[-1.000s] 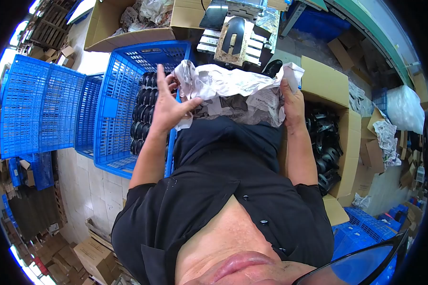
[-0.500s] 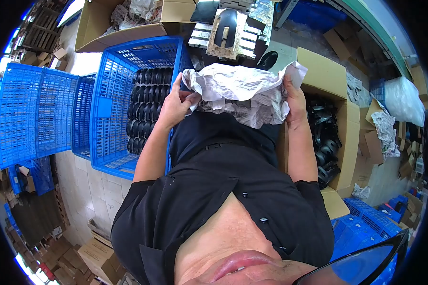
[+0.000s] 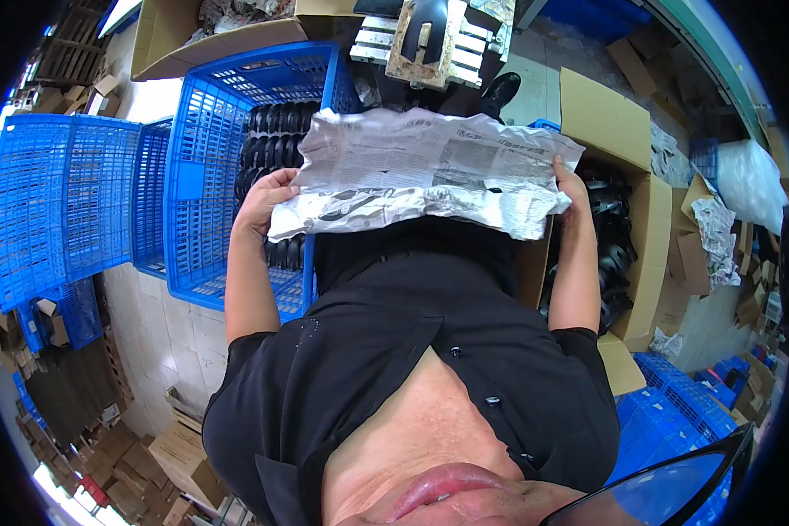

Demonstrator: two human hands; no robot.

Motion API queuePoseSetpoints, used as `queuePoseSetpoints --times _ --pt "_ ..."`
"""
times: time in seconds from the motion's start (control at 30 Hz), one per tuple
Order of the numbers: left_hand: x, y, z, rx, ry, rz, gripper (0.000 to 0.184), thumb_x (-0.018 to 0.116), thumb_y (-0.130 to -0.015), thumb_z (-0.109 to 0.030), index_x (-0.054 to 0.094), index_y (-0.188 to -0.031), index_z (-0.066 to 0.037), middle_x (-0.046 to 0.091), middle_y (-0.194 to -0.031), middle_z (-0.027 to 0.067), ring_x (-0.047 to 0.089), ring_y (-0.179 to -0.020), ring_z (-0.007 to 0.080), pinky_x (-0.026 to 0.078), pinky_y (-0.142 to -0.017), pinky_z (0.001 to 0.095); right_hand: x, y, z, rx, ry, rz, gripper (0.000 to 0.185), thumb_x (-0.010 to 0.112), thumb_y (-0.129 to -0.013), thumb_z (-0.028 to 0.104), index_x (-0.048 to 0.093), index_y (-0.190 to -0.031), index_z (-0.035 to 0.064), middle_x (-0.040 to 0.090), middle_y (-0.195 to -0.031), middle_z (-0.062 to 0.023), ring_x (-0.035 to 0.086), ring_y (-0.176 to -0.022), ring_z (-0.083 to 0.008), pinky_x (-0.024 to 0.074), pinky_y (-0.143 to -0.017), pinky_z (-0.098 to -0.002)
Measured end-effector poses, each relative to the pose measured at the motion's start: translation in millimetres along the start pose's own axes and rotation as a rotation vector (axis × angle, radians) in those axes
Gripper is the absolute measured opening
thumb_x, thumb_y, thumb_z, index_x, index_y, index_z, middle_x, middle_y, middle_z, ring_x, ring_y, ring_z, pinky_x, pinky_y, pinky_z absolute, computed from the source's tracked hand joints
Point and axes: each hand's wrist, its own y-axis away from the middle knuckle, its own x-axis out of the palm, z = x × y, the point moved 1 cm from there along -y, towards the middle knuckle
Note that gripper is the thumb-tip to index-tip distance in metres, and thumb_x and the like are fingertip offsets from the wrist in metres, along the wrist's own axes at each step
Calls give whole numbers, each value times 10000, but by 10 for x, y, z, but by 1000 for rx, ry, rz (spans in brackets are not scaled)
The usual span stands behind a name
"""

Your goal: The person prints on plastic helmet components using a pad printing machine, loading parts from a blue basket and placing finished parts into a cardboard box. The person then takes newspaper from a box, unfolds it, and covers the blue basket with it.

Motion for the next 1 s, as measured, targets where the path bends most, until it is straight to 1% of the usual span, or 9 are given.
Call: queuePoseSetpoints --times 0.07,0.17,0.23,0.4,0.53,0.57,0.73,0.87,1.0 --pt "-62 -84 170 -35 -266 -33 422 661 -864 17 603 -1279 67 702 -1086 101 689 -894 142 563 -844 308 45 54 -86 -43 73 -9 472 614 -1050 334 597 -1314 -57 700 -1206 -173 703 -1024 -283 567 -877 -434" --pt "116 -70 -57 77 -689 -101 854 818 -742 -92 434 -1495 30 671 -1192 170 659 -1010 202 549 -889 340 376 341 -39 -131 192 -20 463 657 -1025 328 626 -1287 -53 715 -1162 -148 694 -1031 -256 545 -899 -406" --pt "347 -52 -261 192 -715 -126 1125 886 -671 -142 274 -1612 -71 501 -1467 275 545 -1305 361 517 -1031 432 415 356 7 -126 285 -32 454 664 -1021 329 644 -1269 -51 721 -1148 -136 693 -1023 -248 539 -903 -393" --pt "706 -295 -500 363 -1114 -219 1133 884 -665 -213 278 -1614 -84 493 -1490 254 532 -1339 390 453 -1122 444 447 255 27 -137 310 1 440 688 -1006 310 657 -1252 -53 724 -1144 -127 692 -1008 -237 536 -897 -376" --pt "873 -480 -595 374 -1276 -216 992 848 -688 -220 401 -1561 -74 526 -1460 209 601 -1253 318 500 -1015 389 492 277 22 -138 254 2 404 690 -1004 279 665 -1241 -48 727 -1140 -122 697 -987 -239 542 -882 -379" --pt "906 -493 -620 365 -1261 -247 873 820 -719 -189 467 -1503 -40 601 -1377 231 617 -1218 381 479 -1063 419 507 289 32 -138 237 3 399 688 -1006 275 666 -1240 -47 727 -1138 -121 698 -984 -240 543 -880 -379" --pt "675 -650 -595 256 -1113 15 543 768 -768 -132 649 -1281 1 747 -1085 137 709 -975 260 512 -970 345 414 230 17 -154 210 4 409 675 -1012 305 680 -1242 -33 730 -1140 -117 692 -999 -224 533 -902 -375" --pt "242 -649 -284 175 -285 94 326 707 -934 -127 666 -1221 21 723 -1135 69 688 -982 149 543 -893 318 266 120 31 -259 444 -61 489 670 -1010 407 699 -1236 -25 729 -1152 -102 673 -1014 -190 523 -900 -349" --pt "273 -370 -280 109 118 128 410 629 -1036 -257 600 -1311 46 717 -1169 119 705 -968 176 564 -893 328 184 36 74 -391 855 -138 572 653 -1002 492 717 -1208 -37 737 -1125 -105 657 -1010 -171 509 -898 -333"
